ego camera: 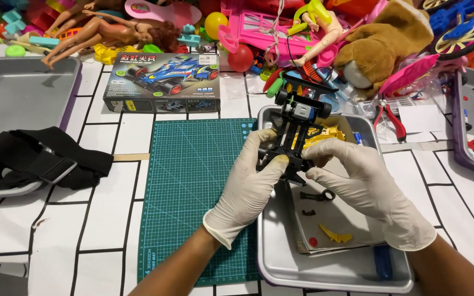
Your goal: Assembling a toy car by attaching the body shell to the chassis and inspecting the final build.
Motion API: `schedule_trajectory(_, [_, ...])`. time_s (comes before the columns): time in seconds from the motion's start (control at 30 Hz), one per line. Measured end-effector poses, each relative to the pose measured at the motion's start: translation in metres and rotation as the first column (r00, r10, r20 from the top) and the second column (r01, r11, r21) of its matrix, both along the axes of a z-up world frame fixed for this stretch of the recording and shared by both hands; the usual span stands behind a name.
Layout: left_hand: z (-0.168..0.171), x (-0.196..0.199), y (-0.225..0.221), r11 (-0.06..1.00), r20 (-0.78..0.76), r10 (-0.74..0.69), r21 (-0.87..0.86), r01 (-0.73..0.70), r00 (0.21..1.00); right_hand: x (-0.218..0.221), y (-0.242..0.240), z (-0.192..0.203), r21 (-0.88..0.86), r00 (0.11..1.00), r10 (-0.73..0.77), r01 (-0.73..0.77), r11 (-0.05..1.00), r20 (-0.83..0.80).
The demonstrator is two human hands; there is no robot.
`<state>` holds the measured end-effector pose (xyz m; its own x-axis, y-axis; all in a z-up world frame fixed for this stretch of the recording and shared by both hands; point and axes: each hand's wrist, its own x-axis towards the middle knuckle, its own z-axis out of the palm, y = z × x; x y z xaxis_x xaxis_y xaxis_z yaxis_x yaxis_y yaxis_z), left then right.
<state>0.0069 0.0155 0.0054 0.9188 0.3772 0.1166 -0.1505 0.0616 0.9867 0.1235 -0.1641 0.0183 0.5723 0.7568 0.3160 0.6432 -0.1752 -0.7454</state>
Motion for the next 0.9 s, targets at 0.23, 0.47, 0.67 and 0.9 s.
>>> schedule_trajectory(0.23, [-0.011, 0.0, -0.005, 0.99, 0.045, 0.051, 0.13, -0.057, 0.998, -0.007, 0.002, 0.0, 0.074, 0.999, -0.049, 0.05, 0.996, -0.01])
schedule_trajectory(0.47, [-0.014, 0.0, -0.011, 0.99, 0.101, 0.037, 0.132, -0.05, 0.994, -0.005, 0.0, -0.009, 0.062, 0.97, -0.032, 0.017, 0.998, 0.24])
schedule_trajectory(0.67, [-0.015, 0.002, -0.009, 0.983, 0.11, 0.044, 0.17, -0.062, 0.993, 0.001, 0.0, -0.002, 0.036, 0.978, -0.002, -0.006, 0.999, 0.211])
schedule_trajectory(0.9, [-0.011, 0.009, 0.003, 0.98, 0.099, 0.149, -0.147, -0.134, 0.984, 0.022, -0.03, 0.014, -0.546, 0.988, -0.11, 0.154, 0.823, 0.113])
